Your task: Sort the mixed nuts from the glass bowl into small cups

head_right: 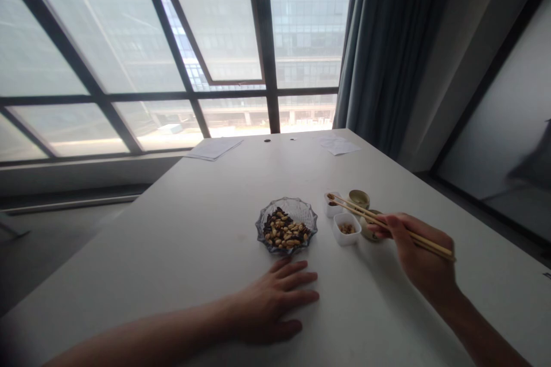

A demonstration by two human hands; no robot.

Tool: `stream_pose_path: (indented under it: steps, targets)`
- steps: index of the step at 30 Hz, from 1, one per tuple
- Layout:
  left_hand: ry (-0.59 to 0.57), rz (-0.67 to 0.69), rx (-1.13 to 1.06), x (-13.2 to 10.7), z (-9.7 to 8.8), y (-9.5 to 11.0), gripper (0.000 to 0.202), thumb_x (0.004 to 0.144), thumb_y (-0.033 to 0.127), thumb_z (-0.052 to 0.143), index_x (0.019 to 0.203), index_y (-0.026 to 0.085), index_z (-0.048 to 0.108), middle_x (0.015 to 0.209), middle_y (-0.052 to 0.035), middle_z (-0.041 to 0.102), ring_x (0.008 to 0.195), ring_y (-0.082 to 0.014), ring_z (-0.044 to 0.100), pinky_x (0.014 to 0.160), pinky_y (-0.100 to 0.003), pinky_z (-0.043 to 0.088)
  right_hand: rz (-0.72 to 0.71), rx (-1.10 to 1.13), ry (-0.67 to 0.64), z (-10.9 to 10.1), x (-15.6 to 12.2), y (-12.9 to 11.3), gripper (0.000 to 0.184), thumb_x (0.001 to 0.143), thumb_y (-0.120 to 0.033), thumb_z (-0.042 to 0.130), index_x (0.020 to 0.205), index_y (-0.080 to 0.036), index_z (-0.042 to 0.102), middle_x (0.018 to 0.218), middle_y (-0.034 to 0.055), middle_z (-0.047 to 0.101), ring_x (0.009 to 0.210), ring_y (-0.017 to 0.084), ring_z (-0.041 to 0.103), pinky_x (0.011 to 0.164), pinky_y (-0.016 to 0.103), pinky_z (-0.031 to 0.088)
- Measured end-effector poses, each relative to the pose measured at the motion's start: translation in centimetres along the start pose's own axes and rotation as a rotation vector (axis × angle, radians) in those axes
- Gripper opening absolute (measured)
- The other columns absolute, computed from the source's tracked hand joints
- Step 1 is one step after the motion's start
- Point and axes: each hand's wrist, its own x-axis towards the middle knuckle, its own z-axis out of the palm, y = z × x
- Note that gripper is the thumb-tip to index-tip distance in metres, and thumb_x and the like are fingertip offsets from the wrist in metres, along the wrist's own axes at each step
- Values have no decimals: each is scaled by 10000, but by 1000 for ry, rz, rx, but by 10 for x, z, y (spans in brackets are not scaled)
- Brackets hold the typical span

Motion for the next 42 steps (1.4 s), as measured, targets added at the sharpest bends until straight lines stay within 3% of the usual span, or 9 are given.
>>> stream_pose_path:
  steps: [6,13,17,24,29,36,39,42]
  targets:
    - [1,-11,6,1,-1,2,586,973,489,589,1523,313,489,1627,-49,431,1530,-353,328,1265,-550,202,120,-123,-3,-33,-28,19,279,911,-500,713,930,-238,807,775,63,805,674,275,792,638,353,675]
    - [-3,-15,24,0,-3,3,578,986,514,564,1525,325,477,1636,-34,418,1532,-345,325,1261,-552,223,108,-123,31,-31,-23,13,270,900,-509,724,910,-248,796,719,49,793,632,269,785,609,348,672]
    - [-3,-7,12,1,-3,2,570,988,508,562,1517,309,485,1633,-40,421,1531,-340,329,1266,-546,209,79,-50,-29,-8,-17,-1,261,945,-480,687,937,-242,796,749,53,798,634,251,779,617,344,668]
    - [0,-2,22,0,-2,2,567,999,531,539,1514,302,486,1634,-45,420,1532,-345,321,1263,-554,203,29,194,-350,76,-7,-5,322,979,-471,652,878,-191,775,762,75,792,653,222,768,622,311,646]
    - [5,10,33,0,-1,2,562,1003,537,531,1510,297,490,1623,-48,437,1523,-343,336,1260,-549,211,20,172,-448,119,-1,-1,391,991,-512,612,826,-190,759,765,80,787,668,222,752,621,314,622]
    - [26,23,30,-1,1,0,570,994,519,551,1515,297,491,1626,-52,431,1513,-353,352,1253,-550,227,32,130,-500,133,-5,1,431,1005,-526,580,787,-197,753,769,99,787,650,225,741,594,309,589]
    - [25,26,26,-1,2,0,575,992,522,552,1516,293,492,1623,-55,436,1514,-356,349,1256,-552,218,47,159,-452,126,-5,1,399,1002,-511,594,828,-196,769,780,97,793,641,224,748,591,307,602]
    - [25,26,29,-1,2,-1,570,1000,535,532,1516,296,486,1629,-44,428,1525,-342,332,1259,-551,208,55,184,-405,105,-3,-2,363,992,-490,621,887,-187,790,830,103,807,661,235,764,619,324,634]
